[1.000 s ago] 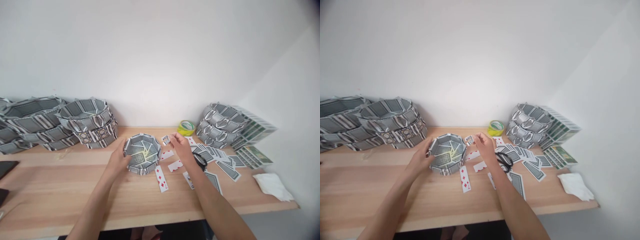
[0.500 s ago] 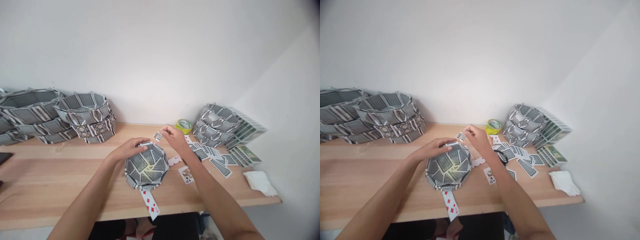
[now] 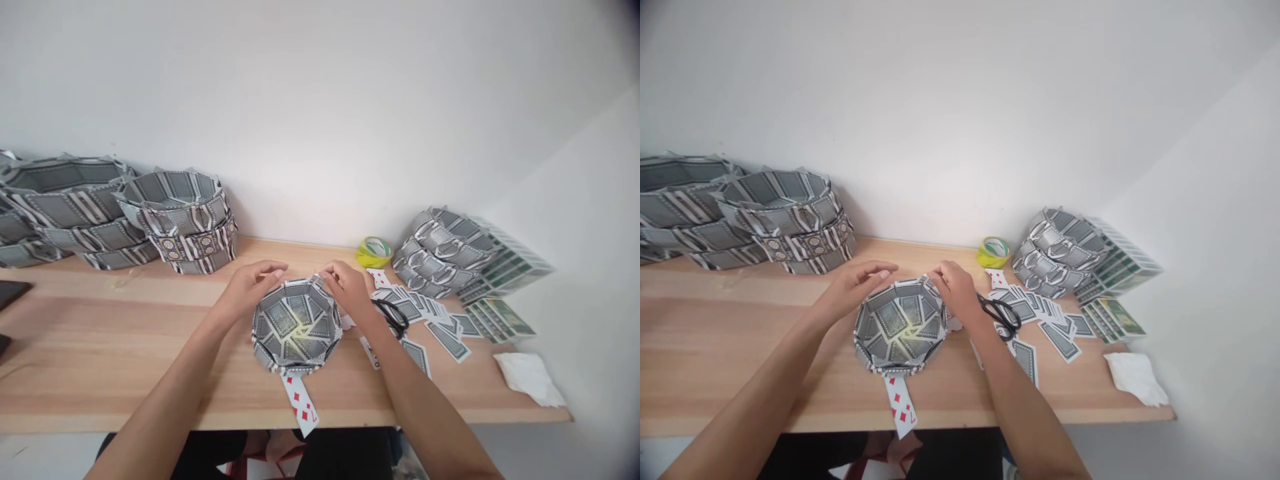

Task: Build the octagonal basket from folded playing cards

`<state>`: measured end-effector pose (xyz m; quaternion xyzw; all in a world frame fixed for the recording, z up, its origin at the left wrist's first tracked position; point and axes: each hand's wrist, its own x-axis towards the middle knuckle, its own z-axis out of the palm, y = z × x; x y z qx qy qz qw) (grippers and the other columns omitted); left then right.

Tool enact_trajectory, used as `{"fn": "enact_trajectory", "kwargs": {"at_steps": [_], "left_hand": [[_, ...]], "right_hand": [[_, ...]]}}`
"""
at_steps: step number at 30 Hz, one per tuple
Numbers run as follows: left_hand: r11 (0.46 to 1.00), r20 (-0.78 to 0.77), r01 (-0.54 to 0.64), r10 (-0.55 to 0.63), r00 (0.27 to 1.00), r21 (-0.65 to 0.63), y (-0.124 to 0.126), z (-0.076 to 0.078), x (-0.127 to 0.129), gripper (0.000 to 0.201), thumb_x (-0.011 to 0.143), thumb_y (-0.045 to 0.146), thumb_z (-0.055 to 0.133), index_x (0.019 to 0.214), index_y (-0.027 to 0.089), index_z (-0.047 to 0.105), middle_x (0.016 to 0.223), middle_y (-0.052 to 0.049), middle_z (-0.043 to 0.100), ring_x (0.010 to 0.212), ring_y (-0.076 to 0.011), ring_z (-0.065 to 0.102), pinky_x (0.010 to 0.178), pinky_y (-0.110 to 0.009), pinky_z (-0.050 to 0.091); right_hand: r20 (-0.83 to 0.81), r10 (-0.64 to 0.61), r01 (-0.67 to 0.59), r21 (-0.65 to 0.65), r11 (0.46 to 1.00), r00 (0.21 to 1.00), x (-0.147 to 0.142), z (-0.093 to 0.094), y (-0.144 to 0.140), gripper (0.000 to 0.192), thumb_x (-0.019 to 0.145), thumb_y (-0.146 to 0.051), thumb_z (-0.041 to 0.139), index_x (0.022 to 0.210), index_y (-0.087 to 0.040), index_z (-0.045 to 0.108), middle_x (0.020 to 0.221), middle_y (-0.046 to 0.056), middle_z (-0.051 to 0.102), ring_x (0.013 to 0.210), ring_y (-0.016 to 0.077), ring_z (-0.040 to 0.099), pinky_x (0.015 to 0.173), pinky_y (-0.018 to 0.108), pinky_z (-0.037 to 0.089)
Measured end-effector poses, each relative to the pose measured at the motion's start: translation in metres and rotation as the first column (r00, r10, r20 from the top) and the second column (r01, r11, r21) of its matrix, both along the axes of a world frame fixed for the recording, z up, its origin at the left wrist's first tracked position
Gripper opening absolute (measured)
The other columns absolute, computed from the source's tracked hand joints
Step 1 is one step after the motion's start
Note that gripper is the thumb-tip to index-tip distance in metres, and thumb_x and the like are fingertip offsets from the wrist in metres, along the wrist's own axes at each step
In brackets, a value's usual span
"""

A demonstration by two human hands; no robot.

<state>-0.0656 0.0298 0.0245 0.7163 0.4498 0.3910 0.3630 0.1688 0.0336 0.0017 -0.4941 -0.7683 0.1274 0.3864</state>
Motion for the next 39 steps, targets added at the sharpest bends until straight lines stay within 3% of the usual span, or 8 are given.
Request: {"fn": "enact_trajectory", "kwargs": {"at_steps": [5, 9, 17, 23, 34, 39], "left_hand": [[0.998, 0.014, 0.055, -0.055, 0.998, -0.006, -0.003, -0.014, 0.015, 0.032, 0.084, 0.035, 0.055, 0.107, 0.016, 0.066, 0.110, -0.009, 0.070, 0.099, -0.0208, 0.066, 0.088, -0.033, 0.051], [0.996, 0.037, 0.079, -0.080, 0.996, 0.030, 0.000, -0.021, 0.021, 0.022, 0.083, 0.027, 0.051, 0.100, 0.018, 0.063, 0.103, -0.006, 0.070, 0.095, -0.0195, 0.066, 0.086, -0.034, 0.052], [0.990, -0.035, 0.131, -0.129, 0.991, 0.057, 0.001, -0.024, 0.020, 0.029, 0.084, 0.021, 0.047, 0.101, 0.019, 0.070, 0.105, -0.006, 0.072, 0.098, -0.0190, 0.065, 0.090, -0.031, 0.048], [0.981, -0.103, 0.174, -0.164, 0.981, 0.091, 0.007, -0.021, 0.021, 0.030, 0.084, 0.023, 0.048, 0.103, 0.020, 0.072, 0.106, -0.006, 0.073, 0.098, -0.0186, 0.066, 0.089, -0.030, 0.048], [0.958, -0.421, 0.149, -0.034, 0.907, 0.243, 0.018, -0.011, 0.040, 0.015, 0.082, 0.017, 0.053, 0.085, 0.020, 0.068, 0.083, -0.003, 0.071, 0.078, -0.0177, 0.063, 0.070, -0.026, 0.043], [0.948, -0.461, 0.159, -0.014, 0.887, 0.276, 0.015, -0.007, 0.046, 0.014, 0.086, 0.020, 0.051, 0.084, 0.019, 0.065, 0.082, -0.004, 0.067, 0.077, -0.0186, 0.060, 0.070, -0.026, 0.041]], "right_hand": [[0.093, 0.002, -0.011, 0.092, 0.996, 0.996, 0.003, 0.001, -0.009, 0.018, 0.095, -0.029, 0.045, 0.082, -0.022, 0.056, 0.083, 0.004, 0.063, 0.083, 0.0182, 0.056, 0.076, 0.029, 0.040], [0.108, -0.007, -0.004, 0.093, 0.996, 0.994, 0.003, -0.003, -0.009, 0.018, 0.095, -0.028, 0.044, 0.081, -0.022, 0.055, 0.084, 0.005, 0.064, 0.084, 0.0189, 0.056, 0.076, 0.030, 0.040], [0.050, -0.042, 0.042, 0.019, 0.999, 0.998, 0.000, -0.006, -0.006, 0.020, 0.093, -0.031, 0.046, 0.078, -0.022, 0.056, 0.080, 0.004, 0.064, 0.079, 0.0186, 0.057, 0.073, 0.030, 0.039], [0.057, -0.022, 0.019, 0.045, 0.999, 0.998, 0.000, -0.004, -0.006, 0.021, 0.093, -0.031, 0.046, 0.077, -0.022, 0.056, 0.079, 0.004, 0.063, 0.080, 0.0188, 0.056, 0.074, 0.030, 0.039], [0.178, -0.007, -0.011, 0.101, 0.995, 0.984, 0.005, -0.002, -0.005, 0.023, 0.096, -0.033, 0.045, 0.079, -0.022, 0.057, 0.079, 0.004, 0.062, 0.079, 0.0199, 0.054, 0.075, 0.031, 0.037], [0.196, 0.028, -0.044, 0.077, 0.996, 0.980, 0.006, -0.001, -0.005, 0.022, 0.096, -0.032, 0.045, 0.081, -0.022, 0.058, 0.081, 0.003, 0.063, 0.081, 0.0196, 0.054, 0.076, 0.031, 0.037]]}}
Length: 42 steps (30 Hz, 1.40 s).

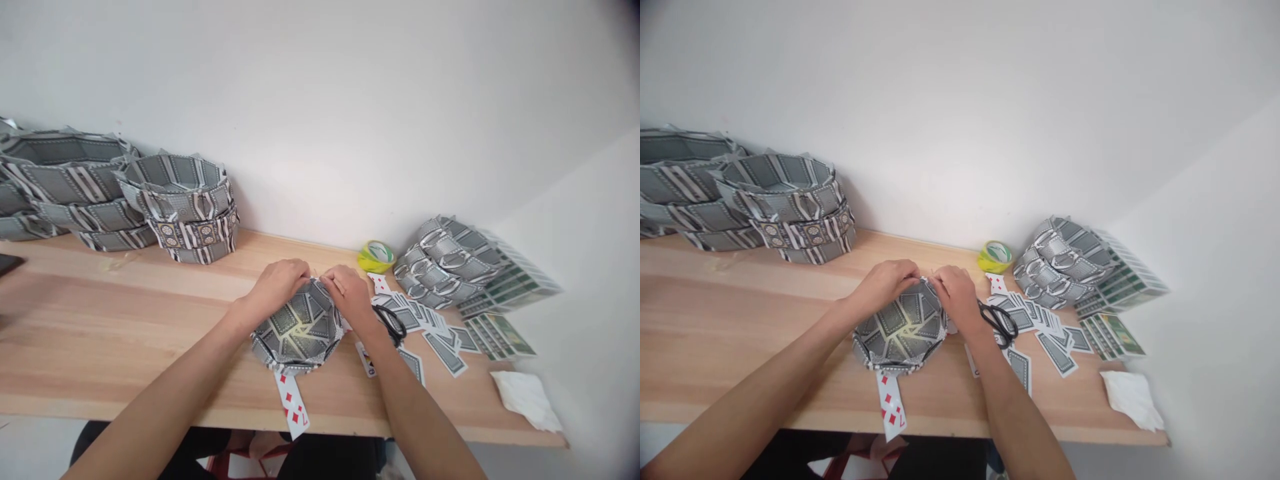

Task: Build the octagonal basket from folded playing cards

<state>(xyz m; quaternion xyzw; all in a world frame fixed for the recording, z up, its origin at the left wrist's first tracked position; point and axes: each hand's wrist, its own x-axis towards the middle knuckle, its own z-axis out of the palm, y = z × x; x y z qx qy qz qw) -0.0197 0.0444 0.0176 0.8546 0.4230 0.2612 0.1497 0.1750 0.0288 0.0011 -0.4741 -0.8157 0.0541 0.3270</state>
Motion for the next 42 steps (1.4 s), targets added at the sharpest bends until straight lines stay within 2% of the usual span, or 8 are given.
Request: {"fn": "enact_trajectory", "kwargs": {"at_steps": [5, 9, 13, 19, 28, 31, 37, 42], "left_hand": [[1.000, -0.037, 0.004, -0.003, 0.999, 0.030, -0.002, 0.002, 0.002, 0.018, 0.090, 0.020, 0.047, 0.084, 0.018, 0.063, 0.081, -0.005, 0.066, 0.077, -0.0193, 0.060, 0.067, -0.027, 0.040], [1.000, 0.028, 0.023, -0.023, 0.999, -0.010, 0.005, -0.005, -0.002, 0.017, 0.088, 0.018, 0.048, 0.086, 0.018, 0.065, 0.084, -0.004, 0.070, 0.078, -0.0179, 0.062, 0.069, -0.025, 0.042], [0.994, 0.129, 0.070, -0.059, 0.990, -0.085, 0.012, -0.011, -0.007, 0.024, 0.084, 0.010, 0.045, 0.087, 0.019, 0.067, 0.087, -0.002, 0.072, 0.082, -0.0159, 0.064, 0.074, -0.023, 0.043], [0.993, 0.161, 0.073, -0.057, 0.985, -0.094, 0.014, -0.009, -0.009, 0.022, 0.082, 0.009, 0.045, 0.088, 0.018, 0.063, 0.080, -0.001, 0.069, 0.073, -0.0143, 0.061, 0.069, -0.023, 0.041], [0.995, 0.154, -0.016, 0.031, 0.988, -0.096, 0.010, -0.004, -0.003, 0.024, 0.074, 0.004, 0.046, 0.081, 0.017, 0.065, 0.074, 0.000, 0.068, 0.068, -0.0128, 0.059, 0.064, -0.021, 0.040], [0.994, 0.139, -0.036, 0.050, 0.989, -0.102, 0.009, -0.004, -0.002, 0.025, 0.073, 0.005, 0.046, 0.078, 0.017, 0.067, 0.073, -0.001, 0.069, 0.067, -0.0133, 0.059, 0.063, -0.022, 0.039], [0.990, 0.110, -0.045, 0.059, 0.992, -0.131, 0.008, -0.002, -0.002, 0.025, 0.074, 0.007, 0.047, 0.078, 0.018, 0.069, 0.079, -0.002, 0.072, 0.074, -0.0151, 0.062, 0.068, -0.023, 0.042], [0.989, 0.104, -0.039, 0.054, 0.993, -0.139, 0.008, -0.002, -0.002, 0.026, 0.073, 0.006, 0.046, 0.080, 0.018, 0.069, 0.081, -0.003, 0.072, 0.076, -0.0155, 0.063, 0.068, -0.023, 0.042]], "right_hand": [[0.067, 0.006, -0.005, -0.024, 1.000, 0.998, 0.001, 0.007, 0.000, 0.015, 0.094, -0.029, 0.050, 0.084, -0.022, 0.060, 0.082, 0.002, 0.065, 0.080, 0.0190, 0.056, 0.075, 0.031, 0.036], [0.075, 0.006, -0.003, -0.036, 0.999, 0.997, 0.000, 0.009, -0.001, 0.012, 0.093, -0.026, 0.051, 0.086, -0.021, 0.060, 0.082, 0.002, 0.065, 0.079, 0.0184, 0.055, 0.074, 0.030, 0.036], [-0.002, 0.009, -0.009, -0.040, 0.999, 1.000, -0.002, 0.005, -0.001, 0.013, 0.092, -0.026, 0.052, 0.084, -0.021, 0.060, 0.082, 0.002, 0.064, 0.082, 0.0183, 0.056, 0.076, 0.030, 0.037], [-0.124, -0.013, 0.005, -0.063, 0.998, 0.992, -0.005, -0.001, 0.002, 0.013, 0.091, -0.023, 0.053, 0.080, -0.021, 0.059, 0.082, 0.002, 0.065, 0.083, 0.0180, 0.058, 0.078, 0.029, 0.039], [0.228, -0.049, 0.051, -0.001, 0.999, 0.972, -0.010, 0.014, -0.005, 0.010, 0.093, -0.025, 0.052, 0.088, -0.020, 0.059, 0.084, 0.001, 0.064, 0.081, 0.0185, 0.053, 0.075, 0.030, 0.031], [0.271, -0.070, 0.063, 0.034, 0.997, 0.960, -0.011, 0.015, -0.006, 0.012, 0.093, -0.026, 0.053, 0.084, -0.021, 0.060, 0.082, 0.002, 0.064, 0.081, 0.0192, 0.052, 0.073, 0.030, 0.030], [0.008, -0.075, 0.075, -0.018, 0.997, 0.997, -0.008, 0.005, -0.004, 0.013, 0.090, -0.023, 0.057, 0.078, -0.020, 0.060, 0.077, 0.000, 0.064, 0.080, 0.0172, 0.056, 0.075, 0.029, 0.034], [-0.055, -0.060, 0.058, -0.037, 0.998, 0.997, -0.008, 0.000, -0.003, 0.014, 0.090, -0.025, 0.056, 0.076, -0.021, 0.060, 0.076, 0.000, 0.064, 0.079, 0.0172, 0.056, 0.076, 0.029, 0.036]]}}
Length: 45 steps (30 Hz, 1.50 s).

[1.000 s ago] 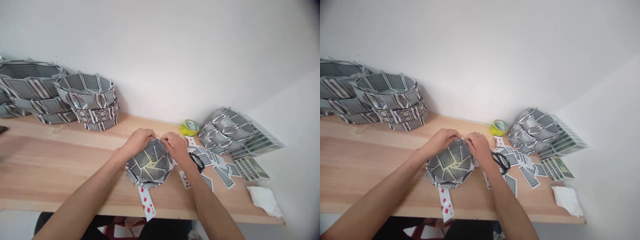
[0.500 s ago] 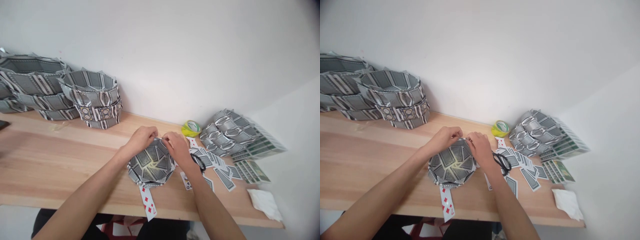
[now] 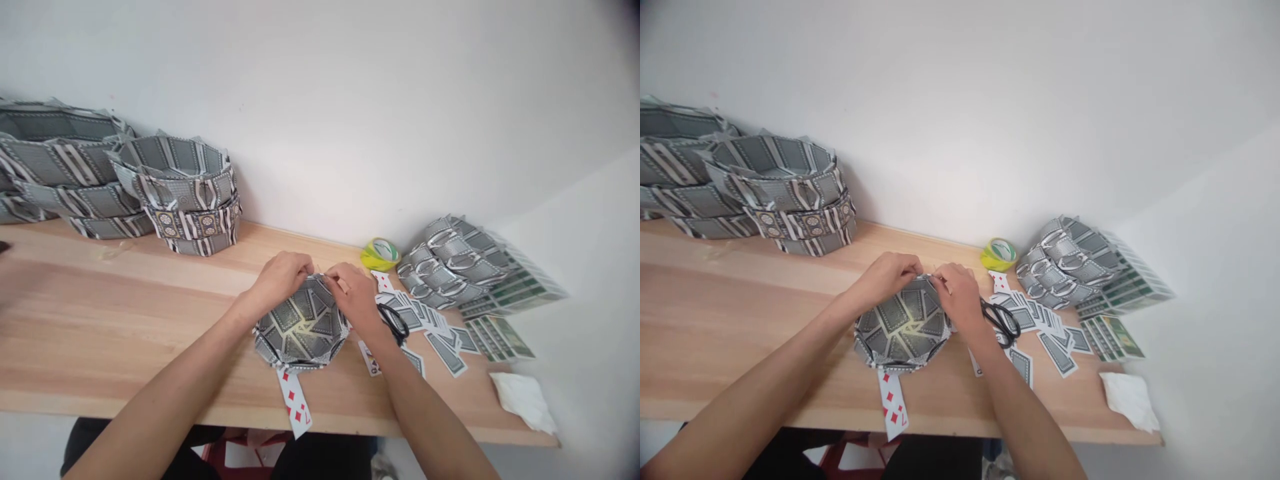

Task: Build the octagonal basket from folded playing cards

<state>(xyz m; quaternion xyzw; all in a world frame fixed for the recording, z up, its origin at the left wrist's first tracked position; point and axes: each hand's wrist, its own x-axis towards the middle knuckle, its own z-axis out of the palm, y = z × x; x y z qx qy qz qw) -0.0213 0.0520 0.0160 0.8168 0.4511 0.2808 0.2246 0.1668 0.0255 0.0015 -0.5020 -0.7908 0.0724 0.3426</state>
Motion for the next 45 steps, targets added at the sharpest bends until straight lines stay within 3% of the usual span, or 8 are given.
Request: {"fn": "enact_trajectory", "kwargs": {"at_steps": [3, 5, 9, 14, 22, 32, 39, 45], "left_hand": [[1.000, -0.002, 0.006, -0.006, 1.000, -0.008, 0.000, 0.001, 0.000, 0.027, 0.072, 0.005, 0.046, 0.079, 0.018, 0.069, 0.081, -0.002, 0.072, 0.076, -0.0154, 0.063, 0.068, -0.023, 0.042], [1.000, -0.005, 0.009, -0.009, 1.000, -0.005, 0.000, 0.001, 0.000, 0.028, 0.072, 0.005, 0.046, 0.079, 0.018, 0.069, 0.079, -0.002, 0.072, 0.075, -0.0152, 0.063, 0.067, -0.023, 0.042], [1.000, -0.021, 0.011, -0.010, 1.000, 0.022, 0.002, -0.001, 0.000, 0.027, 0.073, 0.006, 0.046, 0.080, 0.018, 0.070, 0.078, -0.002, 0.072, 0.072, -0.0148, 0.062, 0.066, -0.023, 0.041], [0.999, -0.033, 0.003, -0.002, 0.999, 0.034, 0.001, -0.002, 0.000, 0.028, 0.073, 0.006, 0.046, 0.081, 0.018, 0.070, 0.077, -0.001, 0.072, 0.071, -0.0147, 0.062, 0.065, -0.023, 0.041], [0.999, -0.057, -0.009, 0.011, 0.998, 0.034, -0.001, 0.001, 0.001, 0.027, 0.074, 0.007, 0.048, 0.082, 0.019, 0.070, 0.078, -0.002, 0.072, 0.071, -0.0151, 0.062, 0.065, -0.023, 0.042], [0.999, -0.082, -0.021, 0.025, 0.996, 0.047, -0.001, -0.002, 0.000, 0.027, 0.075, 0.008, 0.047, 0.084, 0.020, 0.070, 0.081, -0.002, 0.072, 0.075, -0.0162, 0.063, 0.069, -0.024, 0.044], [0.998, -0.085, -0.045, 0.049, 0.995, 0.048, -0.001, -0.005, -0.001, 0.026, 0.075, 0.009, 0.047, 0.084, 0.020, 0.069, 0.081, -0.003, 0.072, 0.076, -0.0178, 0.063, 0.069, -0.026, 0.044], [0.998, -0.081, -0.049, 0.053, 0.995, 0.051, -0.001, -0.006, -0.001, 0.026, 0.075, 0.011, 0.048, 0.084, 0.021, 0.070, 0.079, -0.003, 0.072, 0.075, -0.0174, 0.063, 0.068, -0.026, 0.044]], "right_hand": [[-0.078, -0.008, 0.006, -0.029, 1.000, 0.997, -0.001, -0.001, 0.000, 0.013, 0.089, -0.024, 0.056, 0.077, -0.021, 0.059, 0.077, -0.001, 0.064, 0.077, 0.0158, 0.057, 0.074, 0.027, 0.037], [-0.048, -0.009, 0.008, -0.034, 0.999, 0.999, -0.002, 0.000, 0.000, 0.014, 0.091, -0.024, 0.054, 0.078, -0.021, 0.058, 0.077, -0.001, 0.063, 0.077, 0.0158, 0.056, 0.074, 0.027, 0.036], [0.228, -0.028, 0.027, 0.007, 1.000, 0.973, -0.005, 0.011, -0.002, 0.015, 0.094, -0.025, 0.049, 0.081, -0.021, 0.056, 0.079, 0.001, 0.062, 0.077, 0.0178, 0.053, 0.071, 0.028, 0.032], [0.523, -0.063, 0.030, 0.070, 0.997, 0.850, -0.008, 0.023, -0.003, 0.014, 0.095, -0.027, 0.049, 0.085, -0.021, 0.058, 0.084, 0.003, 0.063, 0.080, 0.0200, 0.051, 0.071, 0.031, 0.027], [0.410, -0.037, 0.030, 0.025, 0.999, 0.912, -0.008, 0.011, -0.002, 0.015, 0.096, -0.024, 0.046, 0.088, -0.021, 0.058, 0.086, 0.002, 0.063, 0.082, 0.0178, 0.053, 0.073, 0.029, 0.028], [0.676, -0.112, 0.131, 0.023, 0.991, 0.728, -0.030, 0.033, -0.006, 0.014, 0.095, -0.022, 0.048, 0.089, -0.021, 0.061, 0.083, 0.005, 0.067, 0.076, 0.0198, 0.056, 0.068, 0.033, 0.023], [0.692, -0.165, 0.142, 0.090, 0.986, 0.703, -0.031, 0.023, -0.014, 0.016, 0.097, -0.023, 0.046, 0.090, -0.020, 0.060, 0.077, 0.007, 0.070, 0.075, 0.0214, 0.059, 0.069, 0.035, 0.024], [0.692, -0.161, 0.147, 0.080, 0.986, 0.704, -0.031, 0.029, -0.017, 0.023, 0.098, -0.030, 0.043, 0.090, -0.020, 0.061, 0.079, 0.009, 0.072, 0.077, 0.0225, 0.063, 0.070, 0.035, 0.025]]}}
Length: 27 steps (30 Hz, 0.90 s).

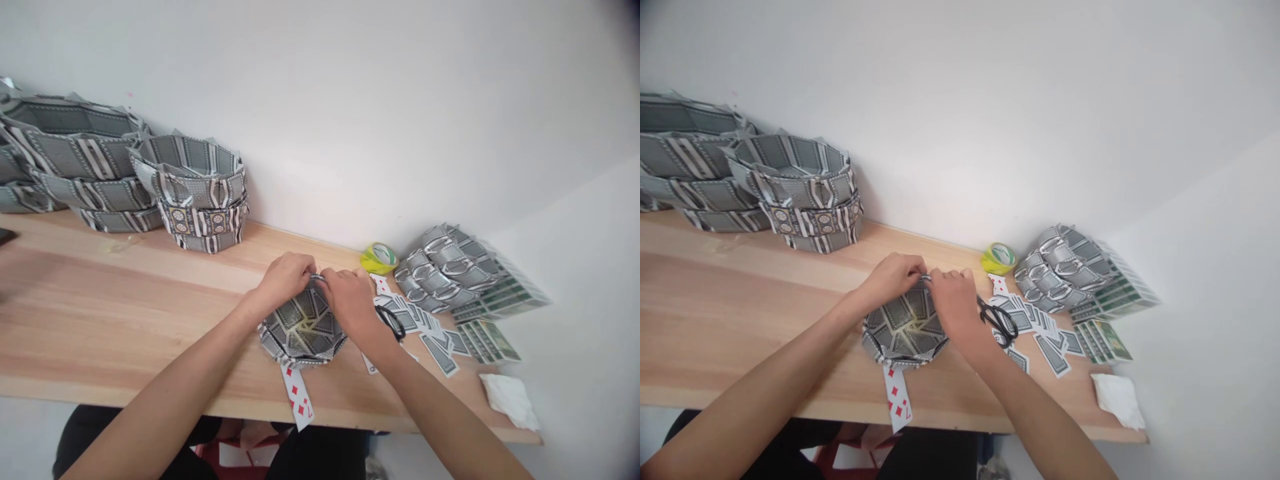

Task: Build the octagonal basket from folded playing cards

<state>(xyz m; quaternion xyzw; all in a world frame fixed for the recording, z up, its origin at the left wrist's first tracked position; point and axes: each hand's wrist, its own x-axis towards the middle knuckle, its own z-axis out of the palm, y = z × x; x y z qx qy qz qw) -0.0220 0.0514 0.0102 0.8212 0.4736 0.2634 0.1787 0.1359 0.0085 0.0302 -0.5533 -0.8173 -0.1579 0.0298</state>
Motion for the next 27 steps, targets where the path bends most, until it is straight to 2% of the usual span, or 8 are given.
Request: {"fn": "enact_trajectory", "kwargs": {"at_steps": [7, 15, 23, 25, 27], "left_hand": [[1.000, 0.002, -0.001, 0.001, 1.000, 0.004, -0.0008, -0.0008, -0.0005, 0.026, 0.075, 0.011, 0.047, 0.084, 0.021, 0.070, 0.080, -0.002, 0.072, 0.075, -0.0163, 0.062, 0.068, -0.025, 0.044], [1.000, -0.008, -0.004, 0.004, 1.000, 0.011, -0.0015, -0.0015, -0.0010, 0.025, 0.074, 0.011, 0.047, 0.082, 0.021, 0.069, 0.078, -0.003, 0.071, 0.074, -0.0174, 0.062, 0.065, -0.025, 0.043], [1.000, -0.040, -0.009, 0.009, 0.999, 0.009, -0.0009, -0.0048, -0.0005, 0.024, 0.079, 0.013, 0.047, 0.086, 0.021, 0.068, 0.084, -0.004, 0.072, 0.079, -0.0182, 0.063, 0.071, -0.027, 0.044], [1.000, -0.051, 0.003, -0.002, 0.999, 0.012, -0.0020, -0.0045, -0.0018, 0.024, 0.081, 0.013, 0.046, 0.088, 0.021, 0.068, 0.086, -0.004, 0.072, 0.081, -0.0187, 0.063, 0.073, -0.027, 0.045], [1.000, -0.063, 0.027, -0.026, 0.998, 0.016, -0.0040, -0.0031, -0.0042, 0.021, 0.085, 0.018, 0.047, 0.090, 0.021, 0.068, 0.089, -0.005, 0.072, 0.084, -0.0194, 0.064, 0.075, -0.028, 0.045]], "right_hand": [[-0.068, -0.040, 0.038, -0.036, 0.999, 0.997, 0.0082, -0.0015, 0.0039, 0.019, 0.097, -0.031, 0.046, 0.097, -0.021, 0.062, 0.078, 0.005, 0.073, 0.070, 0.0194, 0.062, 0.069, 0.031, 0.027], [0.026, -0.010, 0.011, -0.034, 0.999, 1.000, 0.0039, -0.0029, 0.0066, 0.026, 0.098, -0.027, 0.044, 0.089, -0.021, 0.068, 0.075, 0.009, 0.073, 0.071, 0.0204, 0.064, 0.068, 0.033, 0.027], [-0.044, -0.104, 0.102, -0.042, 0.994, 0.994, 0.0029, -0.0078, 0.0059, 0.020, 0.096, -0.034, 0.049, 0.094, -0.022, 0.064, 0.075, 0.007, 0.072, 0.070, 0.0210, 0.063, 0.065, 0.030, 0.030], [-0.072, -0.101, 0.097, -0.061, 0.993, 0.992, 0.0044, -0.0084, 0.0061, 0.020, 0.096, -0.034, 0.049, 0.099, -0.022, 0.065, 0.079, 0.008, 0.073, 0.072, 0.0214, 0.064, 0.066, 0.030, 0.032], [-0.125, -0.094, 0.082, -0.097, 0.992, 0.988, 0.0079, -0.0088, 0.0062, 0.024, 0.095, -0.033, 0.050, 0.113, -0.024, 0.063, 0.087, 0.007, 0.075, 0.077, 0.0223, 0.066, 0.067, 0.030, 0.035]]}}
